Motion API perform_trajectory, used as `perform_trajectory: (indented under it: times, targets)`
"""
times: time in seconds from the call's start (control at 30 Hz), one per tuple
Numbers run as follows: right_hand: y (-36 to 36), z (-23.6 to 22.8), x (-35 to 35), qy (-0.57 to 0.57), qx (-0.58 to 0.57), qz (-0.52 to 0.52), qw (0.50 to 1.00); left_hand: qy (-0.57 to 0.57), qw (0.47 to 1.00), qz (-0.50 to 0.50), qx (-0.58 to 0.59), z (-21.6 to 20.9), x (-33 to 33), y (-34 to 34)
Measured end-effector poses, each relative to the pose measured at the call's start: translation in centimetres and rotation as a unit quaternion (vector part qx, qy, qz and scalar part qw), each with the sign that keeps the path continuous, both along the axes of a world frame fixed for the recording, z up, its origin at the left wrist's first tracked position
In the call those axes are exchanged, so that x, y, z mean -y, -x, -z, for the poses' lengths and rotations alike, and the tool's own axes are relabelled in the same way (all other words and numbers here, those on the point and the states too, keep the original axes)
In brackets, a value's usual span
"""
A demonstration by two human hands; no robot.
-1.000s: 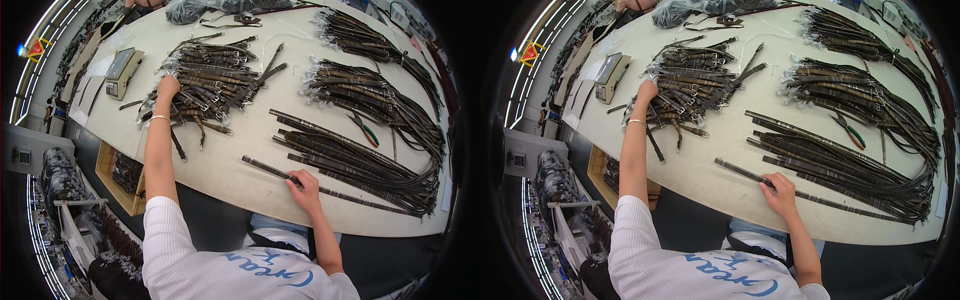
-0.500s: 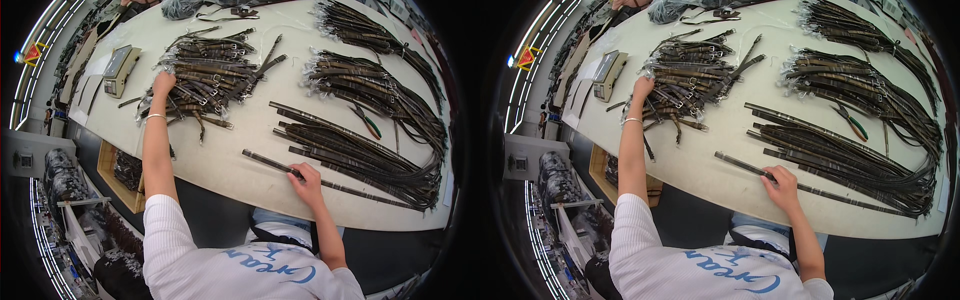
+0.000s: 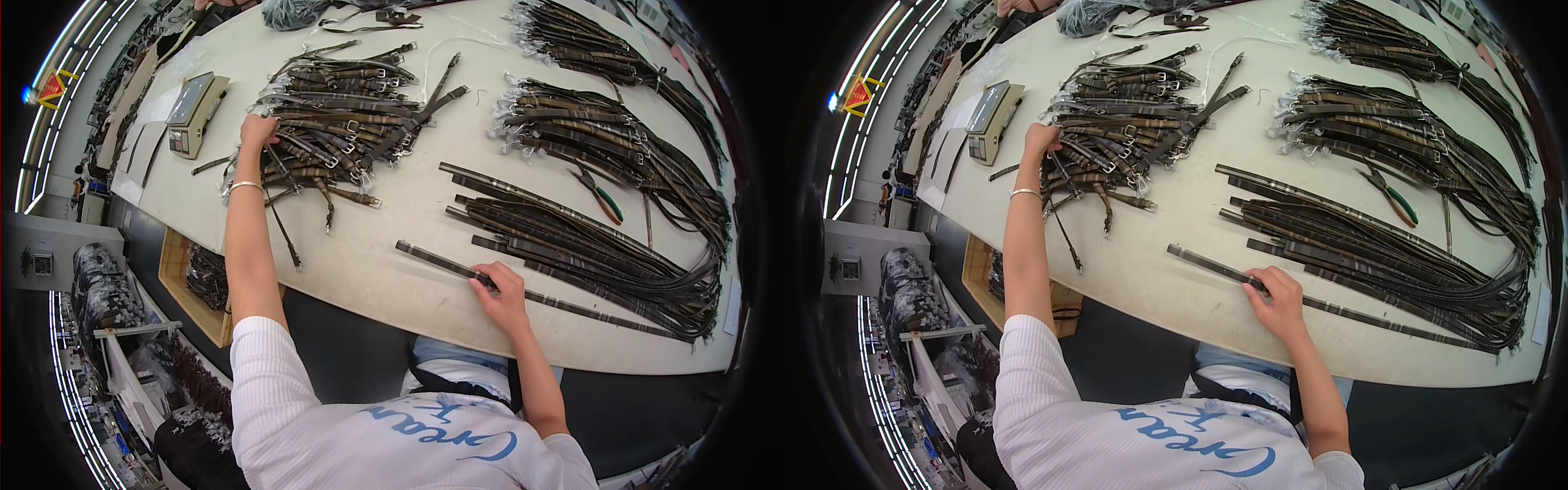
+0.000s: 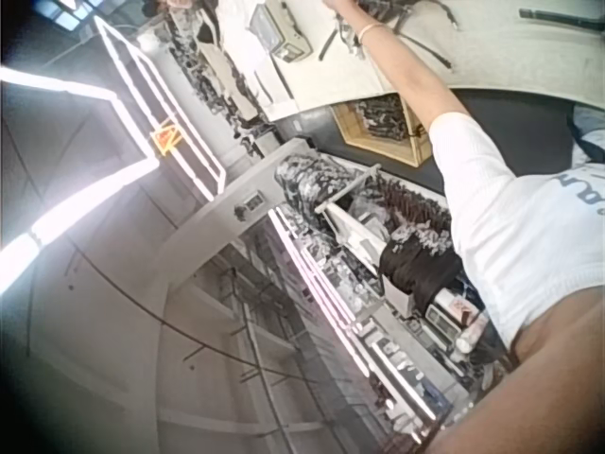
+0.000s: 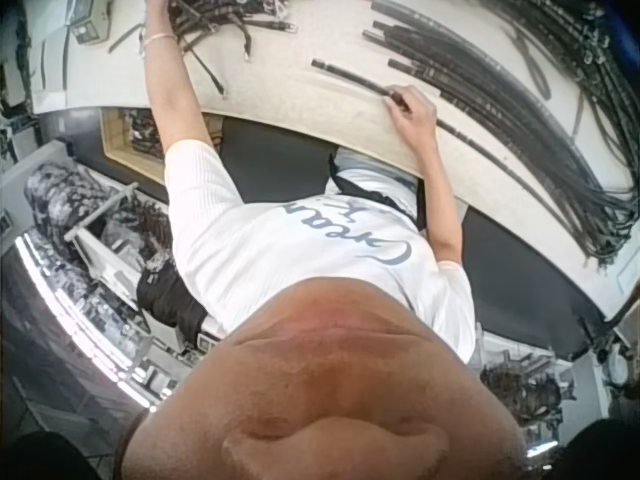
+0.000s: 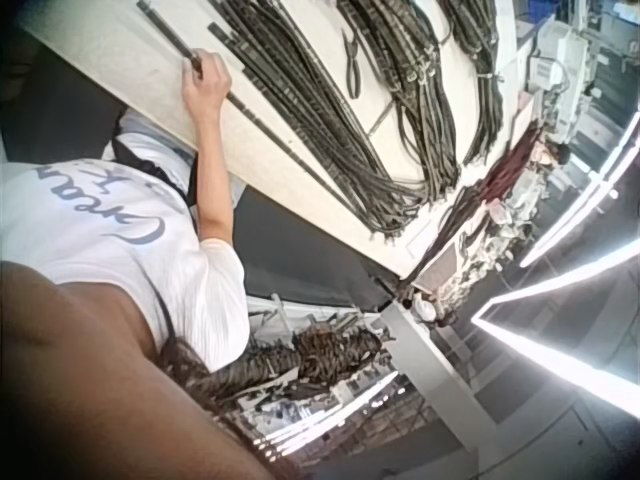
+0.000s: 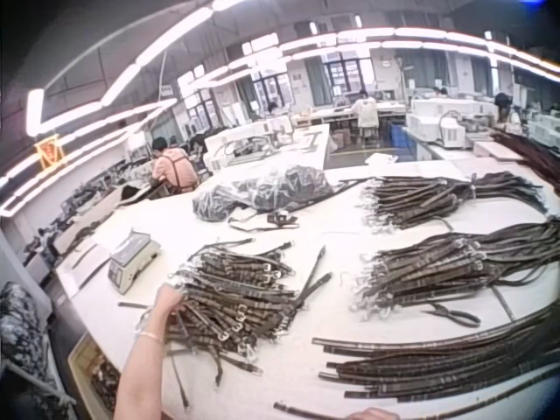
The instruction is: Assembling leather straps by attaching buckles and hardware using pliers.
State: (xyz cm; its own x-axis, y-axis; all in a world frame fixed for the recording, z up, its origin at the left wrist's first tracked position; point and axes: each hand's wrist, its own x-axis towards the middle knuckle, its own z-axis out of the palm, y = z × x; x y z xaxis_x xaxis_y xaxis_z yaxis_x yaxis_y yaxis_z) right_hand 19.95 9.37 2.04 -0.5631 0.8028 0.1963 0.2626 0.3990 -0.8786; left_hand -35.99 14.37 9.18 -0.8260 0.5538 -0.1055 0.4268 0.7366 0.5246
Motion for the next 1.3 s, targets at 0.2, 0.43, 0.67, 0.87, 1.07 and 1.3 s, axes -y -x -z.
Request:
perform_trajectory:
  times: [0.2, 0.43, 0.67, 0.87, 1.07, 1.3]
  targets:
    - [0.0, 0.1, 0.0, 0.0, -0.004, 0.001, 1.0, 0.082, 0.993, 0.047, -0.065, 1.1, 0.0, 1.3]
    - [0.1, 0.3, -0.3, 0.0, -0.002, 0.003, 1.0, 0.042, 0.994, 0.084, -0.049, 1.8, -0.2, 2.4]
    - [0.4, -0.1, -0.2, 0.006, -0.002, -0.006, 1.0, -0.001, 0.996, 0.086, 0.016, 0.7, 1.3, 1.6]
    - [-0.1, -0.1, 0.5, 0.007, -0.006, -0.002, 1.0, 0.055, 0.989, 0.098, -0.092, 1.6, 1.2, 2.0]
    - [-0.9, 1.0, 0.1, 0.0, 0.026, 0.03, 0.999, 0.018, 0.986, 0.156, -0.059, 2.6, -1.3, 0.2]
    - [-0.1, 2.2, -0.8, -0.05, -0.007, 0.024, 0.998, 0.048, 0.989, 0.135, 0.045, 2.8, -1.0, 10.9]
